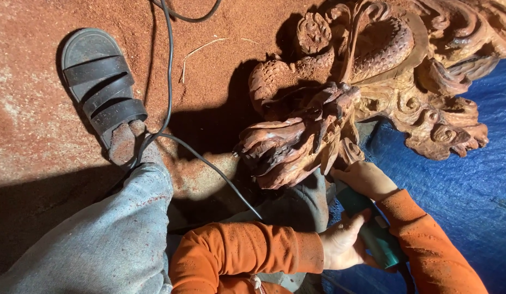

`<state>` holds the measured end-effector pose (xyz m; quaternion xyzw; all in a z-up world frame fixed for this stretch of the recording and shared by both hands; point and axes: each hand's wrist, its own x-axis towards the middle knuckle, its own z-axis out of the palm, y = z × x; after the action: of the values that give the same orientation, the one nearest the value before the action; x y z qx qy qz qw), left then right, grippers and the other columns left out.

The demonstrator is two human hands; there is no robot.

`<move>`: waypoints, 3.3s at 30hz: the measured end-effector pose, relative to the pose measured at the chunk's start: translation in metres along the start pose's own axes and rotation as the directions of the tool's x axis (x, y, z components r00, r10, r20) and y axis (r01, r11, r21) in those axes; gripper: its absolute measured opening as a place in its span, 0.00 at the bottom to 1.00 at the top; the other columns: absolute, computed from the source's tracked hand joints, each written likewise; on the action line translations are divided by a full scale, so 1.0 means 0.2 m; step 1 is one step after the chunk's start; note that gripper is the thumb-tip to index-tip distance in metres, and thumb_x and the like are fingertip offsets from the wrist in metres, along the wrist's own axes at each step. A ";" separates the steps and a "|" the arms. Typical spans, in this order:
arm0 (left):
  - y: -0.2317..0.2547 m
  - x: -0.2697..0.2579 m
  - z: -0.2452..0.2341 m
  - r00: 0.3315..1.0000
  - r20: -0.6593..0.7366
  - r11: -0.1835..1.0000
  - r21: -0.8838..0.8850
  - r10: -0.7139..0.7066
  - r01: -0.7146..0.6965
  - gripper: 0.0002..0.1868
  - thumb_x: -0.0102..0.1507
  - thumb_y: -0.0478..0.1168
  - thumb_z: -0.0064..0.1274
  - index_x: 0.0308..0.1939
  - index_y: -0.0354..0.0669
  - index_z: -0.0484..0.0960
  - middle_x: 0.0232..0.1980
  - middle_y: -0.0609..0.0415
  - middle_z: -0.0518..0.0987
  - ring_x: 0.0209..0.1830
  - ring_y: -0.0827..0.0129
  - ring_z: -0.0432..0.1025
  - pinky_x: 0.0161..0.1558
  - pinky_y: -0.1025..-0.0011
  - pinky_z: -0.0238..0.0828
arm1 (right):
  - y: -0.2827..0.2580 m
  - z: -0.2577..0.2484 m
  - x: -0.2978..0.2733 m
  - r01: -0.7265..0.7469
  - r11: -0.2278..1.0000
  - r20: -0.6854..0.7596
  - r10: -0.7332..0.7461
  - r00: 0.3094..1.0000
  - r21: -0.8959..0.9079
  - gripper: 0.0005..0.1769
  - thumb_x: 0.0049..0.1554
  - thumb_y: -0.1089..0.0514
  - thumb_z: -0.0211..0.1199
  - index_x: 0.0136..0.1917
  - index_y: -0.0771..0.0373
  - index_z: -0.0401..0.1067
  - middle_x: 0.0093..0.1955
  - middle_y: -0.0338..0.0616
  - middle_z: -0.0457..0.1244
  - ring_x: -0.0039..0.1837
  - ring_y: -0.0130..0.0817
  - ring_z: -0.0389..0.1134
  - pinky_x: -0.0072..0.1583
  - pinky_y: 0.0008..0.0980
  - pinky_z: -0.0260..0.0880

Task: Carving intricate details into a large wooden sculpture using a rotary tool and a hand pick.

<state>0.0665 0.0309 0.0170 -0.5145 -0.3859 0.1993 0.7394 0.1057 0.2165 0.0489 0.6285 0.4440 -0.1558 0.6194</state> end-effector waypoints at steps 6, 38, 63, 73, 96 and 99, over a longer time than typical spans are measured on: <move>-0.02 -0.02 0.04 0.990 -0.139 0.978 0.204 -0.016 0.045 0.19 0.85 0.60 0.49 0.61 0.49 0.70 0.69 0.47 0.74 0.67 0.54 0.71 0.60 0.43 0.75 | 0.07 0.08 0.06 -0.002 0.998 0.009 0.002 1.000 -0.065 0.36 0.58 0.27 0.50 0.43 0.58 0.83 0.41 0.44 0.73 0.41 0.38 0.73 0.48 0.34 0.74; 0.09 -0.15 -0.06 0.972 -0.222 0.967 0.220 -0.078 0.128 0.20 0.82 0.51 0.53 0.66 0.42 0.66 0.58 0.43 0.73 0.54 0.52 0.74 0.46 0.48 0.81 | 0.08 0.22 0.04 0.045 0.999 -0.162 -0.047 0.986 -0.014 0.30 0.60 0.34 0.54 0.40 0.59 0.82 0.35 0.42 0.72 0.38 0.36 0.73 0.49 0.30 0.74; 0.21 -0.45 0.38 0.623 -0.134 -0.441 0.593 0.771 0.673 0.47 0.54 0.50 0.60 0.68 0.37 0.48 0.55 0.34 0.73 0.43 0.57 0.78 0.39 0.65 0.80 | -0.39 0.81 0.13 -0.091 -0.965 -0.528 -0.211 0.823 0.244 0.14 0.66 0.48 0.52 0.49 0.61 0.68 0.41 0.47 0.65 0.42 0.41 0.68 0.46 0.38 0.73; 0.19 -0.32 0.48 0.590 -0.195 -0.413 0.547 0.783 0.728 0.47 0.53 0.48 0.59 0.66 0.39 0.46 0.49 0.38 0.77 0.39 0.63 0.77 0.41 0.68 0.77 | -0.40 0.77 0.14 -0.190 -0.979 -0.568 -0.196 0.799 0.071 0.15 0.66 0.48 0.53 0.46 0.61 0.68 0.40 0.47 0.65 0.43 0.39 0.68 0.46 0.35 0.72; 0.15 -0.30 0.45 0.597 -0.221 -0.489 0.396 0.771 0.778 0.42 0.53 0.50 0.57 0.60 0.36 0.51 0.46 0.40 0.78 0.39 0.60 0.78 0.40 0.67 0.78 | -0.39 0.86 0.13 -0.189 -0.982 -0.521 -0.176 0.835 0.028 0.13 0.65 0.47 0.55 0.49 0.60 0.67 0.40 0.46 0.65 0.42 0.37 0.68 0.43 0.35 0.73; 0.14 -0.30 0.45 0.597 -0.225 -0.494 0.382 0.770 0.781 0.43 0.52 0.50 0.57 0.61 0.36 0.50 0.47 0.39 0.77 0.42 0.58 0.78 0.42 0.65 0.78 | -0.39 0.87 0.12 -0.187 -0.982 -0.521 -0.167 0.837 0.015 0.14 0.65 0.48 0.55 0.48 0.60 0.67 0.40 0.46 0.65 0.41 0.37 0.68 0.43 0.35 0.73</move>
<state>-0.0372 0.0550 -0.0149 0.4374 0.4100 0.1391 0.7882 0.1216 0.0540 -0.0511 -0.4476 0.0447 0.6481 0.6145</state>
